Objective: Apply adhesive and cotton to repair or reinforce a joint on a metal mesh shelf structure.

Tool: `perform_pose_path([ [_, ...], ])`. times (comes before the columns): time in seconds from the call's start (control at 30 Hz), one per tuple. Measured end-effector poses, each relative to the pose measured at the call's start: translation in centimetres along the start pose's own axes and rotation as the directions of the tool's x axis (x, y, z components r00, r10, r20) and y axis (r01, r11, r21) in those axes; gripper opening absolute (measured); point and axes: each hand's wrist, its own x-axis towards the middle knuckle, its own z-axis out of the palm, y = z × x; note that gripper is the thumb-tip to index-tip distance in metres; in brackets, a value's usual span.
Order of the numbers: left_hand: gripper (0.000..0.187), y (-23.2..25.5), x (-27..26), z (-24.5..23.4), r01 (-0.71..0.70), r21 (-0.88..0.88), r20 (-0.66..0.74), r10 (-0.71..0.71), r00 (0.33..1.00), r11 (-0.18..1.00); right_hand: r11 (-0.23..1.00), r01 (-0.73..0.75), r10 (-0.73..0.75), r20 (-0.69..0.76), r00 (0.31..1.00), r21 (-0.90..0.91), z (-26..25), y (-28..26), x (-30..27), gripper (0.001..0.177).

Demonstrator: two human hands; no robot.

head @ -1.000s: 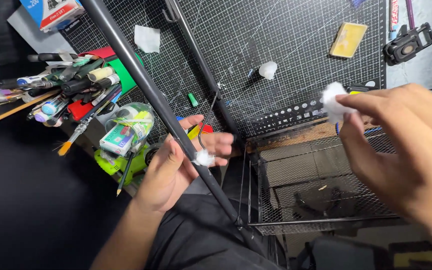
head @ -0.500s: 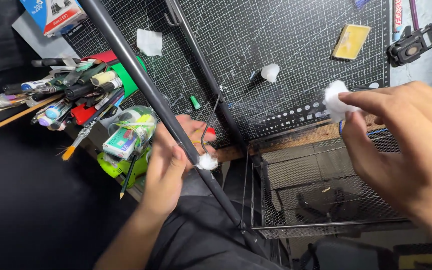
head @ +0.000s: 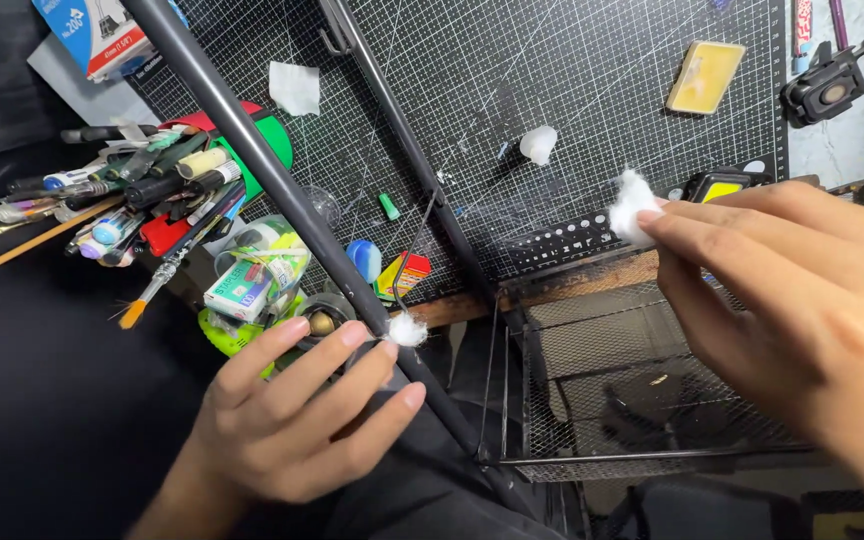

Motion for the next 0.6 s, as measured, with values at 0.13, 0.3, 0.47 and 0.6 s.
perform_pose_path([
  [0.13,0.023,-0.2,0.6,-0.4,-0.013,0.028,0.003,0.013,1.0,1.0,1.0,0.01,-0.01,-0.009,1.0,0.007,-0.1,0.0,0.1,0.033],
  [0.3,0.028,-0.4,1.4,-0.6,-0.054,0.054,0.1,0.048,0.994,0.997,0.999,0.033,-0.033,-0.016,0.999,0.011,0.1,0.2,0.1,0.032],
  [0.47,0.029,-0.4,1.2,-0.4,-0.023,0.045,0.085,0.019,0.996,0.999,0.999,0.048,-0.048,-0.007,0.999,0.017,0.0,0.2,0.1,0.03],
  [0.6,0.03,-0.4,0.8,-0.5,0.003,0.031,0.077,-0.006,0.997,1.0,0.999,0.031,-0.031,0.007,0.999,0.04,0.3,0.2,-0.4,0.027],
])
